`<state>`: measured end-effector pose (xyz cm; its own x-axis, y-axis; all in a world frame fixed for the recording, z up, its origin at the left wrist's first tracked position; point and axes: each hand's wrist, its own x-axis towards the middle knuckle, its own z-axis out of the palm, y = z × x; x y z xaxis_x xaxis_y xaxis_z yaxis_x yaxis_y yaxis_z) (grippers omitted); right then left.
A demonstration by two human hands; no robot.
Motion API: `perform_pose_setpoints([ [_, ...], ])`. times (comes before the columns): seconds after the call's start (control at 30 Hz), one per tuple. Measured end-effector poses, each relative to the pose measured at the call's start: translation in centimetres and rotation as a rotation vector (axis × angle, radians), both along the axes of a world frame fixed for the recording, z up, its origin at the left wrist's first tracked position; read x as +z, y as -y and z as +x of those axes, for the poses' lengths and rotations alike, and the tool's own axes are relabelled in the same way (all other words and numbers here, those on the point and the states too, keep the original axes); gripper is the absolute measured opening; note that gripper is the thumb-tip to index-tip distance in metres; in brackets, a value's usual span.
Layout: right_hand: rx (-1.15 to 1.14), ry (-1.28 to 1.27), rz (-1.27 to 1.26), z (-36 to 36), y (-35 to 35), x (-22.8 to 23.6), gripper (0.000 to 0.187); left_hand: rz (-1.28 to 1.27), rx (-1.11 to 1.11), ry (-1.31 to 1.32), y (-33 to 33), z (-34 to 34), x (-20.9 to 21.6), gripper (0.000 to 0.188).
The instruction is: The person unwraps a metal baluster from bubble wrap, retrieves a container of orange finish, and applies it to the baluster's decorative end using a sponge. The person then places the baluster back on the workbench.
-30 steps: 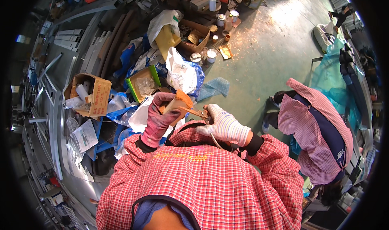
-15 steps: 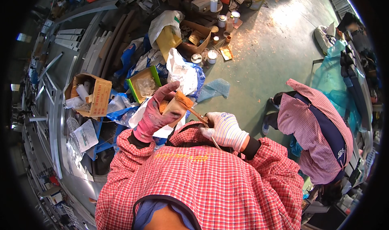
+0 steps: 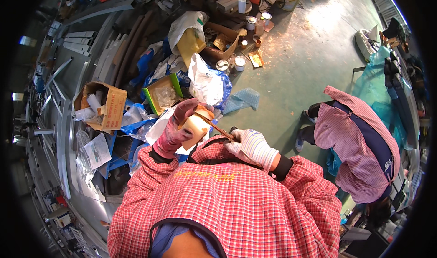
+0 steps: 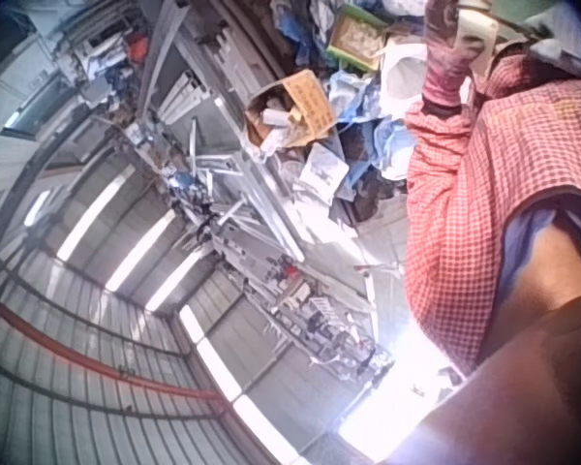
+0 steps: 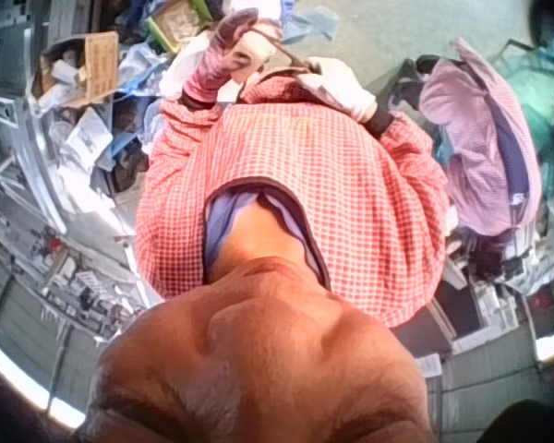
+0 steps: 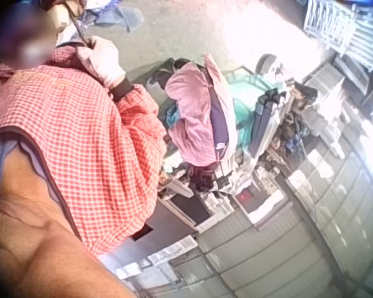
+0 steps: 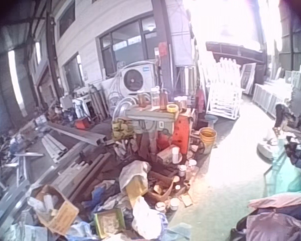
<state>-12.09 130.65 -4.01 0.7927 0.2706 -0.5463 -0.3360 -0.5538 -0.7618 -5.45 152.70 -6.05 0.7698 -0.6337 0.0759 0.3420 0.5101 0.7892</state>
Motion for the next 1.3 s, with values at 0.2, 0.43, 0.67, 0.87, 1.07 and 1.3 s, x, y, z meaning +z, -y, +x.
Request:
perform_pose_setpoints([
  [0.2, 0.191, 0.102, 0.021, 0.2, 1.4, -0.6, 0.027, -0.086, 0.114, -0.178, -1.1, -0.2, 0.6, 0.082],
  [0.43, 0.274, 0.043, 0.011, 1.0, 2.1, -0.6, 0.046, 0.051, 0.361, 0.062, -1.4, -1.4, -0.3, 0.090],
  [0.67, 0.387, 0.141, -0.115, 3.1, 0.7, 2.0, 0.052, 0.212, 0.570, 0.181, -1.1, -3.7, 0.3, 0.073],
  [0.87, 0.476, 0.133, -0.095, 4.4, 0.3, 2.4, 0.052, 0.272, 0.618, 0.280, -1.2, -4.6, 0.4, 0.066],
  [1.07, 0.569, 0.117, -0.014, 5.6, 1.2, 2.3, 0.047, 0.351, 0.622, 0.249, -1.1, -5.3, 0.9, 0.068],
  [1.3, 0.589, 0.182, -0.022, 6.3, 1.1, 2.0, 0.050, 0.325, 0.681, 0.221, -0.3, -5.5, 0.8, 0.066],
])
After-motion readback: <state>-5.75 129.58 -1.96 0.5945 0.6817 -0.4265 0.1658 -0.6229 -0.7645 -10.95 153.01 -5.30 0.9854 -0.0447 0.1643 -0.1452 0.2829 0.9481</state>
